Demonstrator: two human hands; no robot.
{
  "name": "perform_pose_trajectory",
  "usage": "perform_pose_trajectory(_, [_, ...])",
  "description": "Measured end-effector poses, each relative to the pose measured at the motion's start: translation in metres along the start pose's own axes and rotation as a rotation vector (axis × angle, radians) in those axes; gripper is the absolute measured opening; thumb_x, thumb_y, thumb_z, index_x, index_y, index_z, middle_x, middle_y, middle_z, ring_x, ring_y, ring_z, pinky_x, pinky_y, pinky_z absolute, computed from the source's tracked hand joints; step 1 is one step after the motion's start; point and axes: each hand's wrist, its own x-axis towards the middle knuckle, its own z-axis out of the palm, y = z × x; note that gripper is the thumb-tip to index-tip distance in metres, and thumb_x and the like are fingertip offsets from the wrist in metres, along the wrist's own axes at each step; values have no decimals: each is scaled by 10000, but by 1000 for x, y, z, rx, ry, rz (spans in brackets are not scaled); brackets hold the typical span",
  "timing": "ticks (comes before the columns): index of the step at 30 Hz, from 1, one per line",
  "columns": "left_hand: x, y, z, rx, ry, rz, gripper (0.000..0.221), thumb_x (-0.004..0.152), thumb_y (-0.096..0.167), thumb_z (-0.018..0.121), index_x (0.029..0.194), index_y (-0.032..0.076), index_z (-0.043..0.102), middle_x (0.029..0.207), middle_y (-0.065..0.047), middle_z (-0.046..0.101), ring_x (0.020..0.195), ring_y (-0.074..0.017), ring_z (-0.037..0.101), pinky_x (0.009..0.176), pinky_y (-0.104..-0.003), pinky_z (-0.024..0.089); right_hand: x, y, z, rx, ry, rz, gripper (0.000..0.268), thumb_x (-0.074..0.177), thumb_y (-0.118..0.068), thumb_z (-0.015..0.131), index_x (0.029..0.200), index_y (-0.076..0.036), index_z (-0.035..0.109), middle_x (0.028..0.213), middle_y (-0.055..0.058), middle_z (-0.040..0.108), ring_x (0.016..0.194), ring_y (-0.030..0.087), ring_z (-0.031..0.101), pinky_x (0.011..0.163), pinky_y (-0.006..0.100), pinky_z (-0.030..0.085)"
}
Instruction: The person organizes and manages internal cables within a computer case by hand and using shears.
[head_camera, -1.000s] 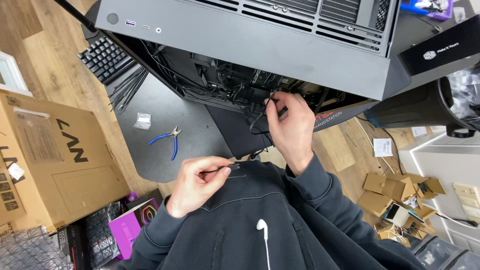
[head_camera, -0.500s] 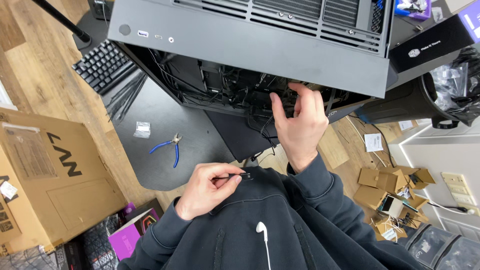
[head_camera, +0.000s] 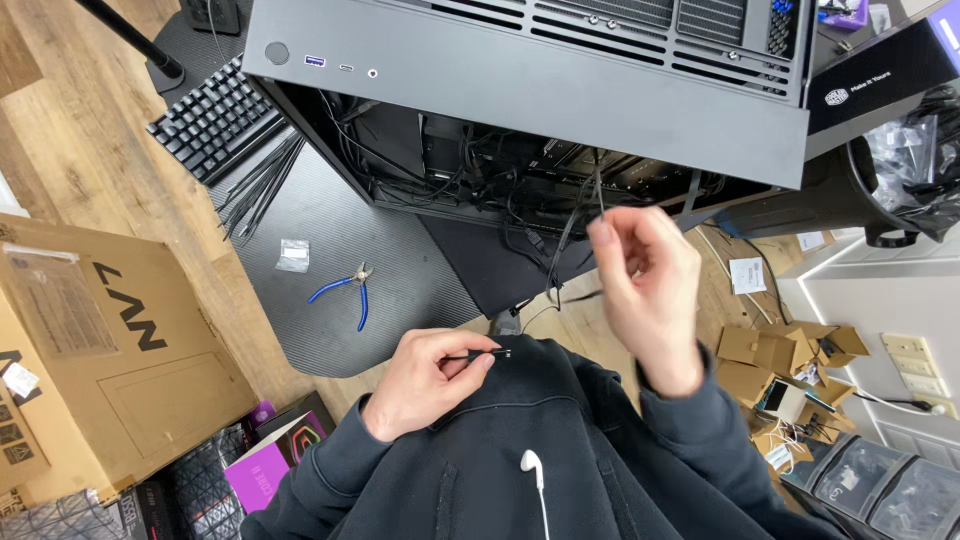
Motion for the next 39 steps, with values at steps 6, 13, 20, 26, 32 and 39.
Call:
perform_pose_trajectory(6, [3,-4,-6,49,22,8,108,855,80,739,945,93,798,413,-25,412,411,-148,468,457,-267,461,-23,12,-23,690,-546,503,192,1011,-151,564,932,-8,665,566,106,634,476,124,545,475,242,453])
perform_pose_trajectory(13, [9,-11,-3,-58,26,-20,128,863,70,723,976,69,782,439,-41,451,449,-119,496,477,-248,455,-52,26,-22,722,-687,496,432,1098,-260,384,815,-27,613,522,82,508,414,123,451,422,237,413])
perform_pose_trajectory(20, [17,-7,6,-215,-2,-24,125,905,51,673,1010,27,737,518,-53,575,517,-86,513,511,-226,468,-22,-10,-33,432,-984,162,245,1045,-140,433,991,-48,653,794,125,616,748,237,641,691,369,541])
perform_pose_trajectory(26, [19,12,8,-211,80,-9,112,925,60,674,1002,14,741,521,-46,573,524,-57,489,501,-213,457,-14,-24,-31,280,-860,80,237,1004,-103,596,1167,0,735,894,187,682,747,297,684,740,415,561])
perform_pose_trajectory(32, [19,32,5,-222,132,42,74,888,46,738,933,-6,764,491,-58,559,521,-53,485,483,-207,432,-60,41,1,952,-520,506,166,917,2,689,975,146,747,861,236,713,646,272,770,571,365,668])
perform_pose_trajectory(39, [21,39,20,-287,168,39,74,878,57,758,918,1,788,485,-52,555,530,-39,462,473,-202,423,-83,42,14,1131,-299,699,206,934,-4,680,1029,178,700,893,270,738,688,311,766,602,373,675])
